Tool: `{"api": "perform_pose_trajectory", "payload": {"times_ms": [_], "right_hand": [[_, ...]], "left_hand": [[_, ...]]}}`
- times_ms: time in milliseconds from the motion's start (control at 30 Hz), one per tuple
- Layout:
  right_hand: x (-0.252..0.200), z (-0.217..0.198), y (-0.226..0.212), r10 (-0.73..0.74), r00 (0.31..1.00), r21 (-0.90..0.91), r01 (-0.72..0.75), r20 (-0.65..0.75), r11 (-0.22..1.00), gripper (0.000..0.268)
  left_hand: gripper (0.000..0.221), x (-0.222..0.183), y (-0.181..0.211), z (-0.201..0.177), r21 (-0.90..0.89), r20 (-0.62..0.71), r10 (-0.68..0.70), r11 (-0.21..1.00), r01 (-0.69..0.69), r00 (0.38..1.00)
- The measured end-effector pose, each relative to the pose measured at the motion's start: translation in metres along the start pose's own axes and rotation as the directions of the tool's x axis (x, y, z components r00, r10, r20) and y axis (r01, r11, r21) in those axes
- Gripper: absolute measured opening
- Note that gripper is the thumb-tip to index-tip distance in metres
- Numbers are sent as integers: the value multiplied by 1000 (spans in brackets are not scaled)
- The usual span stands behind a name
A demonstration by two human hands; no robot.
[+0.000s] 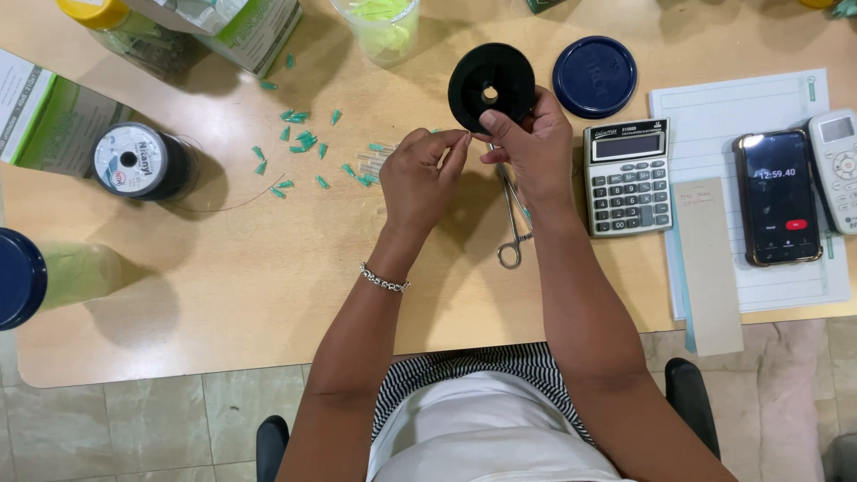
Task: Assembling small medical components by threading a thin line through them and using forceps to secure the assembly.
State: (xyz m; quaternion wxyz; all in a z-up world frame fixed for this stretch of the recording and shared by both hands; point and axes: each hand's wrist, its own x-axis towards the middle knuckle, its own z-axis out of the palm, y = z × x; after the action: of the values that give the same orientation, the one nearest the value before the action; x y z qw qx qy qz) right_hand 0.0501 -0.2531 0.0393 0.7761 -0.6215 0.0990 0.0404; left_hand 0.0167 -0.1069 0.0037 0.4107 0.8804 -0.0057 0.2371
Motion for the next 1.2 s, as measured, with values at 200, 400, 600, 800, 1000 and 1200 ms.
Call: {"api": "perform_pose_trajectory", "payload": {"times_ms": [200,400,600,800,1000,1200], "right_hand": [[9,-3,3,68,994,32,-66,-85,997,39],[19,-10,15,-14,984,-168,-16,-177,986,54],[18,1,9,61,991,-174,-81,-121,981,53],[16,-1,10,-155,974,-631,17,-163,776,65],[18,-9,12,-327,945,-785,179,-31,593,60],[-12,-86,4,-496,864,-965,197,88,172,21]], "left_hand": [[3,-8,-9,9,83,-65,65,995,-60,996],[4,-8,-15,15,126,-57,135,984,-127,989],[8,-7,-19,12,117,-48,62,992,-56,997],[12,-4,-22,8,107,-44,86,991,-81,995],[14,-5,-24,9,88,-3,-2,996,2,1000],[10,-2,-27,4,72,-72,-27,997,32,997]]}}
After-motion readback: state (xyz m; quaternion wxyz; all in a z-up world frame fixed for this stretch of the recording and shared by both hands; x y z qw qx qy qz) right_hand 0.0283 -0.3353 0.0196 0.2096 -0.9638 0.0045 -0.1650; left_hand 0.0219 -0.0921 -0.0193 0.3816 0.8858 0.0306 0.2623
